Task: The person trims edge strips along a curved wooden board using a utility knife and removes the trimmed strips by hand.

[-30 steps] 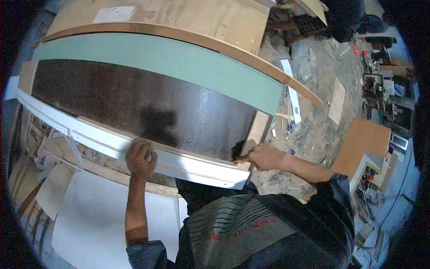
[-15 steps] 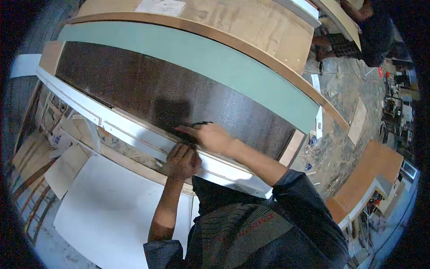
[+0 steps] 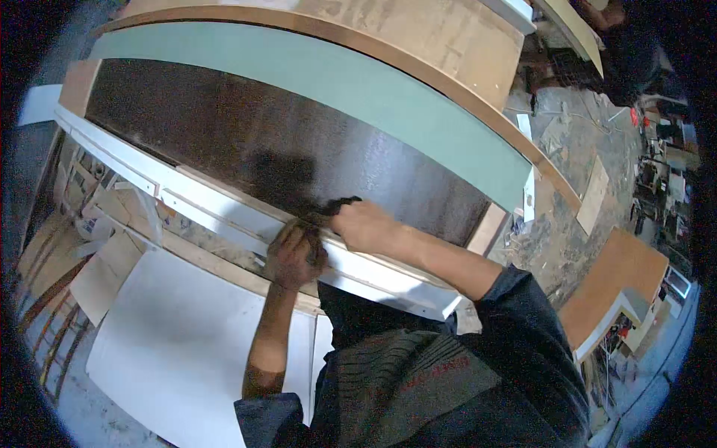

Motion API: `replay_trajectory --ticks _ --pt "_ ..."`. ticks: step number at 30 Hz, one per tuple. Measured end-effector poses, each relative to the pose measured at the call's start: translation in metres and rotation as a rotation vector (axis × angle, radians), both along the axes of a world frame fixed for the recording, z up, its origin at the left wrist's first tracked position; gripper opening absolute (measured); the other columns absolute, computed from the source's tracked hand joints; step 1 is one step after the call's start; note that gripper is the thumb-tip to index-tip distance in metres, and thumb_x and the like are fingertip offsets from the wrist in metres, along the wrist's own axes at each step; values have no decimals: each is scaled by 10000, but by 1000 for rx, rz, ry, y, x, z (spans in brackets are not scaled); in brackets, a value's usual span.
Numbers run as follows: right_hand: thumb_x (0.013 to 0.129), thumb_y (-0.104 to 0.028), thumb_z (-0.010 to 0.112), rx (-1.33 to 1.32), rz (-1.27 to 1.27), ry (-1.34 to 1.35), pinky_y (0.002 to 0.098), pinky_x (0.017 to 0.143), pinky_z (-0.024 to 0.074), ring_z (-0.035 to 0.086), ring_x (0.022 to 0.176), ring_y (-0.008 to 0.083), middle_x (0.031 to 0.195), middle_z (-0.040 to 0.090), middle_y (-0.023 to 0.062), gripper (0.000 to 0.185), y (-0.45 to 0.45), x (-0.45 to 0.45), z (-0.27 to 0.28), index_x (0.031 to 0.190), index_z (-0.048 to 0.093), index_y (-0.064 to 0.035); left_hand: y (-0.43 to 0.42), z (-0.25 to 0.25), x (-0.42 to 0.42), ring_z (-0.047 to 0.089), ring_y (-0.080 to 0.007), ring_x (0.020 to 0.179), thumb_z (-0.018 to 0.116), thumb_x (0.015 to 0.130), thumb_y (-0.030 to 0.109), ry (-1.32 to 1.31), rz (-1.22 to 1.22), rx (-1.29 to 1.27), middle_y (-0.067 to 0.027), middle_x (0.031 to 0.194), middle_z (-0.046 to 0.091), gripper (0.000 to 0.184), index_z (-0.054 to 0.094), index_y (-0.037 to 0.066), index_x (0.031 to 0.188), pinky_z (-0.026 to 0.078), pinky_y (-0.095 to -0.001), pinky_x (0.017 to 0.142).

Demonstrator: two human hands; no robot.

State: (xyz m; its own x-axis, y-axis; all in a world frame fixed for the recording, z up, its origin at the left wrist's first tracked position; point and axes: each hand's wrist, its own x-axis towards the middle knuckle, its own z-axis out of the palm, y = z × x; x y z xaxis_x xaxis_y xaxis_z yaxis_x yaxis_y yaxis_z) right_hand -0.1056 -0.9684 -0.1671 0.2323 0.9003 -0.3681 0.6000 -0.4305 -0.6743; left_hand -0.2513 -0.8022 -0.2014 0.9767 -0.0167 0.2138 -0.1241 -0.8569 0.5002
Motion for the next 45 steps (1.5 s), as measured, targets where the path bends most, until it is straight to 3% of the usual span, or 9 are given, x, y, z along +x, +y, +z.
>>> replay_trajectory --ticks 1,8,22,26,29,31,34,41,45 --pt "757 -111 622 -28 8 6 497 707 574 709 808 388 828 705 224 204 -19 -8 -1 900 701 12 2 -3 -1 644 -359 991 670 734 228 48 -1 -20 -150 986 669 275 693 27 919 551 -462 865" --pt "755 -134 612 -218 39 -21 474 639 550 692 689 381 701 667 226 169 -160 -37 30 711 682 13 -2 -5 0 648 -334 958 674 745 198 -18 -4 -5 -120 945 663 212 709 40 881 550 -436 826" --pt "739 -148 664 -291 92 -167 456 604 567 714 750 361 714 686 182 136 -271 -64 48 752 693 -16 -7 7 3 646 -357 975 671 729 106 -8 -1 -19 -139 960 673 194 703 39 908 534 -463 887" --pt "731 -188 690 -477 124 -140 468 668 577 717 813 354 823 702 213 219 -251 -61 48 822 693 11 -10 10 4 648 -352 956 670 724 105 22 40 3 -143 947 671 182 689 32 889 540 -458 853" --pt "737 -147 683 -512 176 -105 482 706 576 712 807 374 874 708 207 337 -244 -40 61 1057 709 -42 -6 -2 -3 646 -349 944 670 715 103 68 78 -125 -141 947 667 183 683 34 883 537 -449 852" --pt "747 -94 668 -370 58 -26 502 716 565 700 808 396 860 703 195 590 -239 -20 76 1326 604 -190 -7 2 3 644 -346 940 670 711 108 20 58 -91 -138 947 664 188 683 36 884 537 -447 853" --pt "762 -66 657 -369 -146 -35 509 721 556 688 800 398 839 692 182 802 -198 2 87 1481 410 -323 -5 3 2 641 -335 938 669 705 122 1 15 -68 -129 947 661 192 682 42 880 536 -446 859" --pt "798 -104 637 37 -227 -51 506 677 561 692 770 369 820 692 168 784 -46 9 -11 1505 363 -305 -5 4 5 639 -329 966 653 722 137 33 -9 -23 -104 933 663 152 682 70 855 525 -461 904" --pt "819 -154 629 89 -207 -97 476 676 580 705 779 354 835 704 162 722 29 23 -14 1493 399 -269 -4 -4 -4 634 -328 971 660 744 131 40 19 -26 -102 920 665 138 683 65 864 538 -460 893"
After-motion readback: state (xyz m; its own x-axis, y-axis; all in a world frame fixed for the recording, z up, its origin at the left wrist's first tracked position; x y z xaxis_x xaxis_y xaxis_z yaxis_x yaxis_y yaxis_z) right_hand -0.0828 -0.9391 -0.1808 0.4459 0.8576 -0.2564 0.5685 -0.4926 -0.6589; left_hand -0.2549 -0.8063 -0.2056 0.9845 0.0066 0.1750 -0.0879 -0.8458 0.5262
